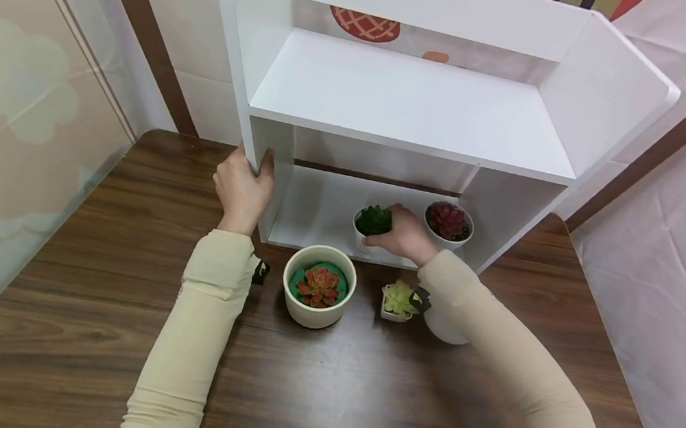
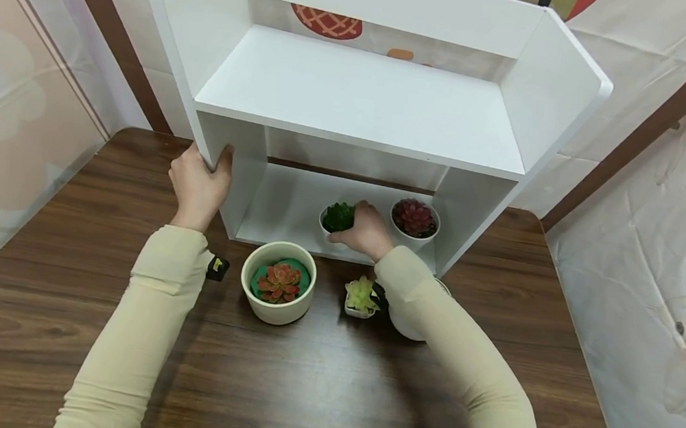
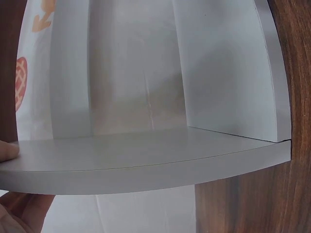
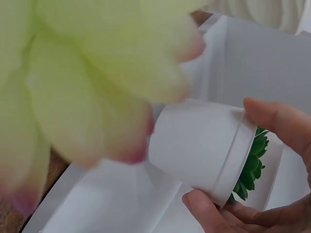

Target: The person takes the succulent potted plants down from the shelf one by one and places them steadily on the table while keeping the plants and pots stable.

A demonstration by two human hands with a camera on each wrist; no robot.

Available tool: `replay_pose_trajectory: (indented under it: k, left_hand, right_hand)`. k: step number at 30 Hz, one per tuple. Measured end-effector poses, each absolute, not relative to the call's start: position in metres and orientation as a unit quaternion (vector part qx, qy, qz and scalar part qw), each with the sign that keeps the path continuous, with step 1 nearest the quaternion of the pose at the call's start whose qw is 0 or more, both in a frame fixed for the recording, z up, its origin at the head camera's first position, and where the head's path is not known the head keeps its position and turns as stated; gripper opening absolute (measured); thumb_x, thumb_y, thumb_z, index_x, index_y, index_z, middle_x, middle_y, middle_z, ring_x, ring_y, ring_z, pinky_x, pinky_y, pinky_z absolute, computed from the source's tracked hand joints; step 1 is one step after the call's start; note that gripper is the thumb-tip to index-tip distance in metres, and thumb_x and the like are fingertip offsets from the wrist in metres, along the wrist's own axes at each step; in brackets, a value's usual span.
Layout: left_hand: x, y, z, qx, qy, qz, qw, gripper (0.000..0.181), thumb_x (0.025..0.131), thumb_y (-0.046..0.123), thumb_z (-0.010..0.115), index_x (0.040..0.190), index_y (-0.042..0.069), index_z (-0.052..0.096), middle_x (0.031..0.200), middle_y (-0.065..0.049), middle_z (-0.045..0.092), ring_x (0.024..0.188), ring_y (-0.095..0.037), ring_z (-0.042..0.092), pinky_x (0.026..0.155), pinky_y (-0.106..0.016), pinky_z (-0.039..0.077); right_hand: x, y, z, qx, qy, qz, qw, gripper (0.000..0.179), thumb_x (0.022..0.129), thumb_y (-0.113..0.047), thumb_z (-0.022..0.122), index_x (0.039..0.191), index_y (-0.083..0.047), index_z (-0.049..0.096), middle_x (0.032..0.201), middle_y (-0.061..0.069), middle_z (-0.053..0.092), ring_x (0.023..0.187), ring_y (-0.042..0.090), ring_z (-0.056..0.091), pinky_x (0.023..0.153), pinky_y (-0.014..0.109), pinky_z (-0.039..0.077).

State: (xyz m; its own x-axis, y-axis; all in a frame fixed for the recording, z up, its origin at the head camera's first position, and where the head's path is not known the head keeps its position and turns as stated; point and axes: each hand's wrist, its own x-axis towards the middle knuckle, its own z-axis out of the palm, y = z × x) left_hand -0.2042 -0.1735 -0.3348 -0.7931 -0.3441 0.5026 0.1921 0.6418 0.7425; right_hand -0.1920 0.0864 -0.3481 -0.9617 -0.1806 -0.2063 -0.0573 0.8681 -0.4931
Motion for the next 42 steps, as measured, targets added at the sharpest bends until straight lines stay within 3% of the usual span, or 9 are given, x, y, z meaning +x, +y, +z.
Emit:
replay_pose_trajectory:
  k: [8,17,29,42]
  left_hand:
    - [-0.204,-0.173,-0.335,0.041,-0.849,-0.418,0.322,0.03,0.091,0.022,0.061,0.107,-0.003,0.066,0.103,-0.025,0.07,0.093,-0.044,0.067,0.077,-0.058,0.047]
    - [-0.204,-0.174,-0.336,0.044,-0.848,-0.42,0.32,0.031,0.091,0.023,0.061,0.106,-0.004,0.066,0.103,-0.025,0.07,0.093,-0.044,0.067,0.077,-0.058,0.047]
    - [-0.205,-0.173,-0.335,0.046,-0.848,-0.421,0.32,0.032,0.091,0.024,0.061,0.105,-0.004,0.066,0.102,-0.025,0.07,0.093,-0.044,0.067,0.076,-0.058,0.047]
    - [-0.205,-0.173,-0.335,0.048,-0.848,-0.421,0.319,0.032,0.092,0.023,0.06,0.105,-0.006,0.066,0.103,-0.026,0.069,0.095,-0.045,0.066,0.078,-0.058,0.046]
  right_hand:
    - [-0.181,0.089,-0.342,-0.068,0.954,-0.27,0.113,0.083,0.077,-0.039,0.077,0.139,0.003,0.04,0.137,0.022,0.049,0.124,0.034,0.05,0.101,0.045,0.042]
    - [-0.163,0.094,-0.338,-0.091,0.941,-0.321,0.06,0.073,0.074,-0.033,0.08,0.131,0.001,0.049,0.128,0.018,0.055,0.116,0.032,0.054,0.098,0.044,0.044]
    - [-0.121,0.109,-0.324,-0.096,0.91,-0.4,0.039,0.078,0.074,-0.024,0.081,0.136,-0.001,0.039,0.13,0.019,0.054,0.115,0.035,0.057,0.097,0.046,0.046]
    - [-0.082,0.123,-0.324,-0.148,0.901,-0.408,0.014,0.075,0.07,-0.014,0.084,0.131,0.002,0.042,0.124,0.018,0.057,0.106,0.031,0.062,0.091,0.044,0.049]
